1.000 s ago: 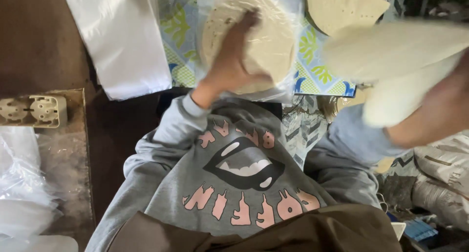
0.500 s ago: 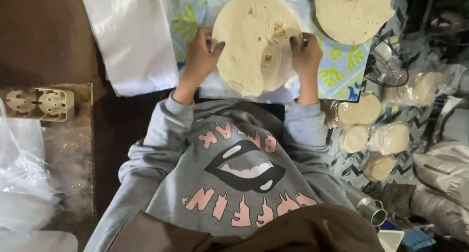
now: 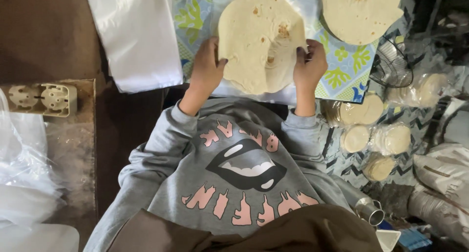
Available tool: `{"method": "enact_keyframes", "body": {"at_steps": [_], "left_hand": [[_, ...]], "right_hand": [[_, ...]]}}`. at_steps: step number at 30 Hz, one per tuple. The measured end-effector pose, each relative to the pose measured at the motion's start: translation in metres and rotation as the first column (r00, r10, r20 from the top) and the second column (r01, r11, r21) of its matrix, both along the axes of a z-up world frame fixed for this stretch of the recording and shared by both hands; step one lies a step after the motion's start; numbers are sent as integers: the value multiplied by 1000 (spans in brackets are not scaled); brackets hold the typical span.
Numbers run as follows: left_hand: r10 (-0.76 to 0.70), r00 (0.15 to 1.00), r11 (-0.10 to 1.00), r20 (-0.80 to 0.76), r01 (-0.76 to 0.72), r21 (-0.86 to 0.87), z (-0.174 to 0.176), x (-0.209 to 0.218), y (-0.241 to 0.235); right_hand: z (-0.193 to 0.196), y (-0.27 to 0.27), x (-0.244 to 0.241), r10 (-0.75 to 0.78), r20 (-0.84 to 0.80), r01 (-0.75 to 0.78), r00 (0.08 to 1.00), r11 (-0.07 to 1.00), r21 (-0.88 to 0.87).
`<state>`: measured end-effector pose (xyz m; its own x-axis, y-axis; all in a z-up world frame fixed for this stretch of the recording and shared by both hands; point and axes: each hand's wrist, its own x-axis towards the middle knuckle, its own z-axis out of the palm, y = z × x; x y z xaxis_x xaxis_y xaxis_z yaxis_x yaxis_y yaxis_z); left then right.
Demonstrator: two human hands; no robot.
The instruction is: Stacking and sorting flatbread or tortillas onto plastic sheets.
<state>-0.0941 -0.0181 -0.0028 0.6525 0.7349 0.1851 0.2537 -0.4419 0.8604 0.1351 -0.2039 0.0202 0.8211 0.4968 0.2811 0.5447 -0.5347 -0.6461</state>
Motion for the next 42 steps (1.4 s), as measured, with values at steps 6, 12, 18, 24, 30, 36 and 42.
{"method": "enact_keyframes", "body": {"at_steps": [6,12,18,24,30,36,42], "left_hand": [[22,999,978,-28,-27,-206,2,-4,-6],[340,859,932,-382,-252,261,5,-28,27],[584,483,812,-653,-370,452,2,-57,61],[647,681,726,-344,-410,552,-33,-51,63],[576,815,803,-70,-548,233,47,-39,58],[429,849,902,309,-418,-105,108,-34,48],[52,807,985,588,54,-161,135,-36,9]], "right_hand": [[-13,-6,10,-44,68,38,997,996,81],[-6,-7,6,-33,52,35,998,998,-54],[6,2,-13,49,225,-51,973,999,3],[56,58,-81,203,106,-216,973,968,127],[64,78,-143,527,-166,-504,833,848,162],[47,76,-156,753,-434,-578,495,658,483],[4,41,-102,847,-488,375,-213,532,759]]}}
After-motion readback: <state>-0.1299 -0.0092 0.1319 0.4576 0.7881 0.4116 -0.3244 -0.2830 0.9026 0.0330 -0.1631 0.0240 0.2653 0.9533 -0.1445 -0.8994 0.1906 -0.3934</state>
